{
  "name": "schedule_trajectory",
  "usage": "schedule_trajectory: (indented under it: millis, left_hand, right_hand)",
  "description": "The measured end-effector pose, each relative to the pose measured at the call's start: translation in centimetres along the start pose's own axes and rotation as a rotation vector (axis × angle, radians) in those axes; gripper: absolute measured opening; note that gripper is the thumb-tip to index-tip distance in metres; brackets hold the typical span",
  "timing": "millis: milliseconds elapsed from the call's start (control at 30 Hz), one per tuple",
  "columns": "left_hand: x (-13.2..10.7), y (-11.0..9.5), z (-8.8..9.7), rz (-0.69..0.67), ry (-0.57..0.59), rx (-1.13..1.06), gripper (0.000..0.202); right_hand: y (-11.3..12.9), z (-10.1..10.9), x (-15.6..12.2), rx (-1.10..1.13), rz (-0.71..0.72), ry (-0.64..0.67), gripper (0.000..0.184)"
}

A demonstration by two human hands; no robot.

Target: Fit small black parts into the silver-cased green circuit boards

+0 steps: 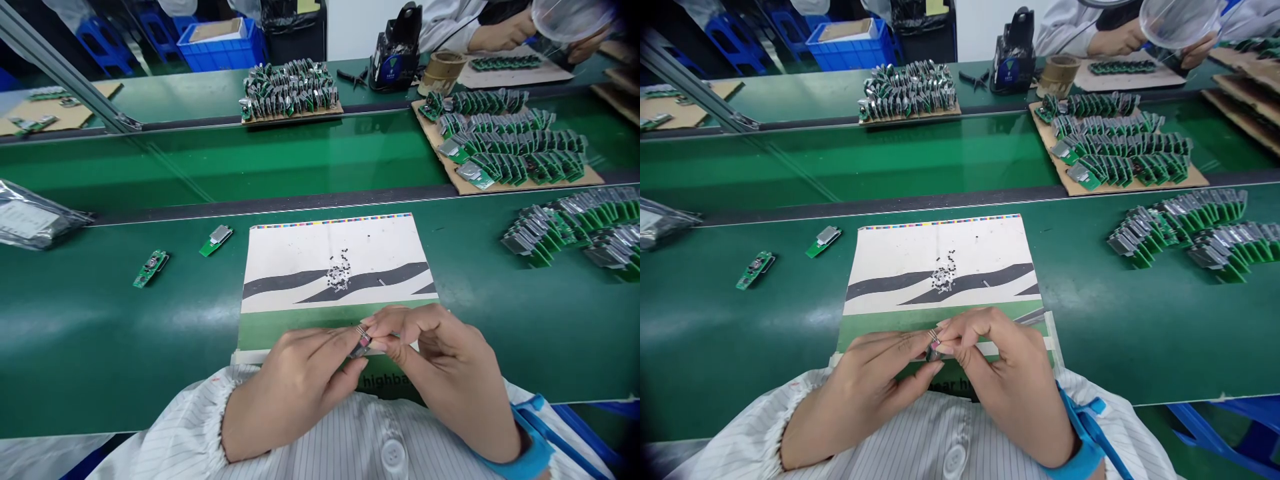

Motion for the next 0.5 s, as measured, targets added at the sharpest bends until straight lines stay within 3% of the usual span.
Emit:
schedule_trajectory:
  millis: [267,500]
  left_hand:
    - [0.05,0.26,-0.03,0.012,-0.015,-0.009,0.026]
    - [0.14,0.86,0.12,0.045,-0.041,-0.173,0.026]
  right_hand:
    - [-0.12,-0.06,0.31,-0.017,0.003,-0.007,0.018]
    - [-0.1,-0.21,0.12,0.036,0.032,0.114,0.018]
Point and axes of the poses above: each hand's wrist, its own x-axis towards the middle knuckle, its own z-axis out of the back of the hand, y = z × x, the point moved 10 cm from there along x, towards the middle knuckle, and after that the axes turned 1 degree about -y, right-handed, at the moved point
